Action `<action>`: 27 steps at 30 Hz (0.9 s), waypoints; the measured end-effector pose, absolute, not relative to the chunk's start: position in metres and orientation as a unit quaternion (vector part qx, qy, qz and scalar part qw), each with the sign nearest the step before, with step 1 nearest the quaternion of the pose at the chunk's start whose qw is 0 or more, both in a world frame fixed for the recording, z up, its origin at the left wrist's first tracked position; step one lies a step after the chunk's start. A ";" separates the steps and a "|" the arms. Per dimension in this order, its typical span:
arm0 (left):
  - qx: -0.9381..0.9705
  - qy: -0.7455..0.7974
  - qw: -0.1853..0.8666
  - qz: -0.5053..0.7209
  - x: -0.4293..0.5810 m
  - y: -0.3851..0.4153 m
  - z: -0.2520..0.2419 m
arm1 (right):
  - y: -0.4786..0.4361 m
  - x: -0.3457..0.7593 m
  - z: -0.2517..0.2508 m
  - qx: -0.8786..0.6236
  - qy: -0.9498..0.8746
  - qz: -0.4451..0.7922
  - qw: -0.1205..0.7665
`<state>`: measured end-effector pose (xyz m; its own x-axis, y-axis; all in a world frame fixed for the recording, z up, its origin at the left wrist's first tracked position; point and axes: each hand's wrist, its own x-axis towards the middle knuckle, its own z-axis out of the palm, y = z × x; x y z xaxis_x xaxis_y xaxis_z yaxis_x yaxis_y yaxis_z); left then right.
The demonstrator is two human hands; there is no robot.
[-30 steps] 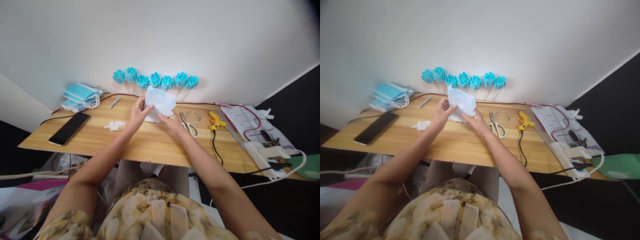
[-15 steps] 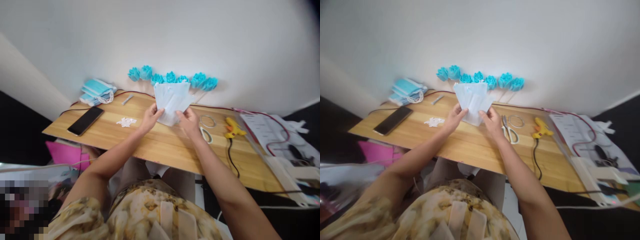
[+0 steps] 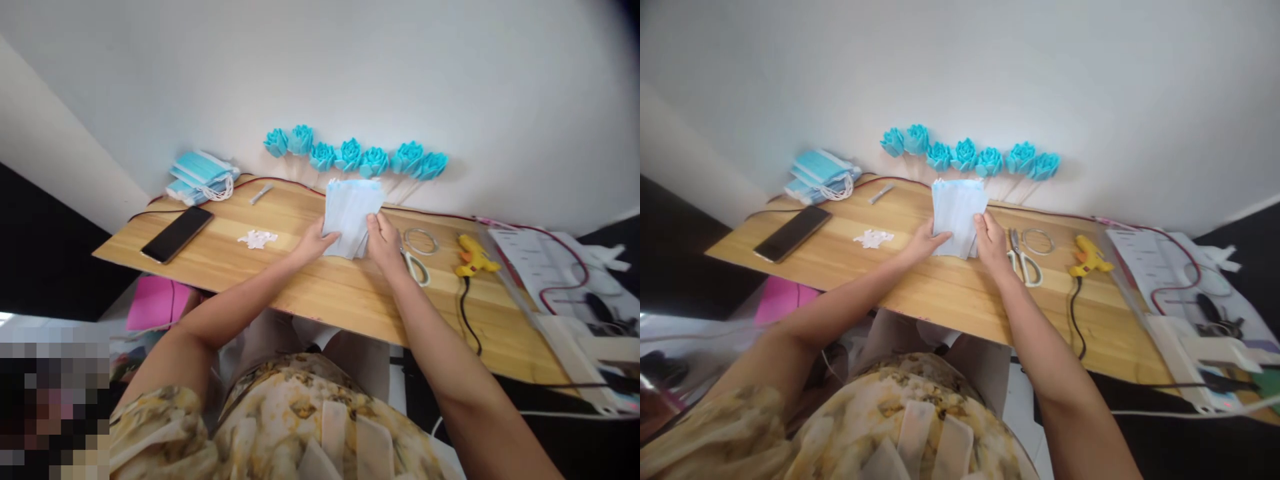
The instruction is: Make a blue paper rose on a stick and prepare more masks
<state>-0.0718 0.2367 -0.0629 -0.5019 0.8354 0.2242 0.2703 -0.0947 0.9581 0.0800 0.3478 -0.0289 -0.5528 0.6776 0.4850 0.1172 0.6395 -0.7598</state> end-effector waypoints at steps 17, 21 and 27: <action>0.402 0.619 0.227 0.635 -0.082 0.241 -0.071 | 0.348 0.073 -0.032 -0.214 -0.713 0.468 0.476; 0.414 0.593 0.239 0.648 -0.081 0.244 -0.072 | 0.351 0.075 -0.035 -0.240 -0.721 0.443 0.476; 0.415 0.581 0.261 0.650 -0.078 0.243 -0.071 | 0.348 0.079 -0.030 -0.235 -0.720 0.427 0.493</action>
<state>-0.0783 0.2429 -0.0714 -0.5187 0.8217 0.2361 0.1428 -0.1890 0.9715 0.0787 0.3481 -0.0298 -0.4025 0.7604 0.5097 -0.0834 0.5241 -0.8476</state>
